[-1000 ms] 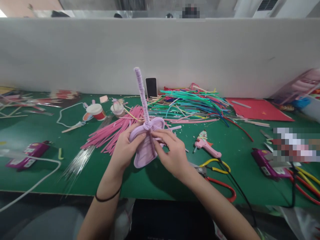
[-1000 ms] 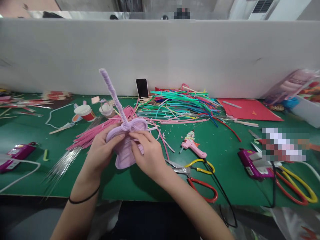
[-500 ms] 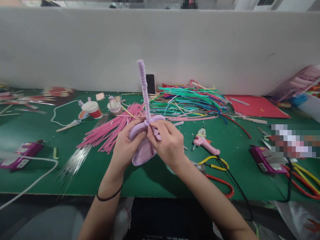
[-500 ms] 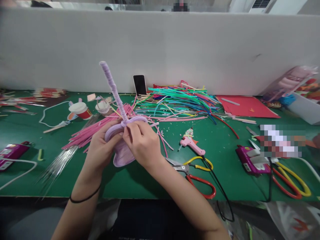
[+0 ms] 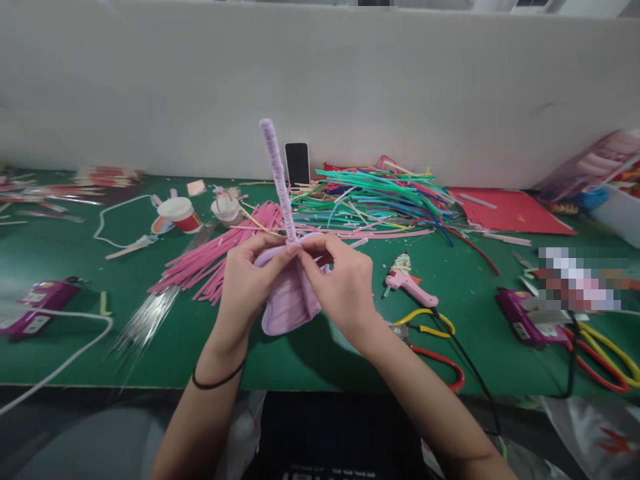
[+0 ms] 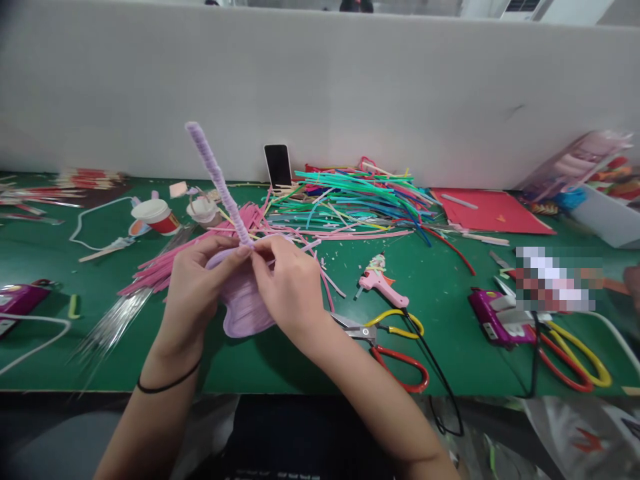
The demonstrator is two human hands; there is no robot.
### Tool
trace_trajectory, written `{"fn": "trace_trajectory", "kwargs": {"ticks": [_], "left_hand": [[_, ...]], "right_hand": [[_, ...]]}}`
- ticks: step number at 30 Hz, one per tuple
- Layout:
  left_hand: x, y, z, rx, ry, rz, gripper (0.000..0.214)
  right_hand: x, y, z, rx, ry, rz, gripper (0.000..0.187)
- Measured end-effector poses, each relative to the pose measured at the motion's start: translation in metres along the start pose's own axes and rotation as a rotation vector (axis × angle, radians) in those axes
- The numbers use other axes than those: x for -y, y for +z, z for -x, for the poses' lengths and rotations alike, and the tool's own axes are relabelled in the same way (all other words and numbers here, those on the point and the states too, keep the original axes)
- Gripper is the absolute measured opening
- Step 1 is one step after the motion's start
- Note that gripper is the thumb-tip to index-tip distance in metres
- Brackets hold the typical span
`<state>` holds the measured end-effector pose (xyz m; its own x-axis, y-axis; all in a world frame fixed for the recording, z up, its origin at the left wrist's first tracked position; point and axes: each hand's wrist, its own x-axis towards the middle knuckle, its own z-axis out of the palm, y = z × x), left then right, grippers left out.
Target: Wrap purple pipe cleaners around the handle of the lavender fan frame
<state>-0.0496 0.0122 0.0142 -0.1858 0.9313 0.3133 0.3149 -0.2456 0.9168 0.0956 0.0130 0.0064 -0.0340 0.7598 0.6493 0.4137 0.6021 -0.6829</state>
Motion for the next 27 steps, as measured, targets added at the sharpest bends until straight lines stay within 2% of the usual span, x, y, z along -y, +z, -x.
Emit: {"fn": "trace_trajectory", "kwargs": {"ticks": [6,9,12,13,16,19,22,27], "left_hand": [[0.012,0.001,-0.005,-0.07,-0.012,-0.02,0.019],[0.016,-0.001,-0.008,-0.095,0.001,-0.026,0.017],[0.016,-0.003,-0.009,-0.091,0.007,-0.027,0.016],[0.015,-0.003,-0.009,-0.085,0.011,-0.029,0.016],[0.016,-0.004,-0.01,-0.071,0.027,-0.041,0.017],[0.019,-0.005,-0.01,-0.075,0.033,-0.039,0.017],[0.02,-0.004,-0.008,-0.091,0.054,-0.025,0.019],[0.019,-0.003,-0.005,-0.096,0.061,-0.047,0.022]], "right_hand": [[-0.011,0.0,0.03,-0.018,-0.065,-0.008,0.012],[-0.02,0.0,0.042,0.052,0.092,-0.048,0.011],[-0.025,0.0,0.034,0.001,0.168,-0.108,0.03],[-0.026,-0.001,0.028,-0.016,0.137,-0.107,0.031],[-0.03,0.0,0.016,-0.022,-0.081,-0.022,0.012],[-0.034,0.004,0.02,-0.024,-0.273,0.065,0.013],[-0.038,0.009,0.034,-0.023,-0.338,0.118,0.012],[-0.043,0.01,0.048,-0.048,-0.379,0.138,0.025]]}}
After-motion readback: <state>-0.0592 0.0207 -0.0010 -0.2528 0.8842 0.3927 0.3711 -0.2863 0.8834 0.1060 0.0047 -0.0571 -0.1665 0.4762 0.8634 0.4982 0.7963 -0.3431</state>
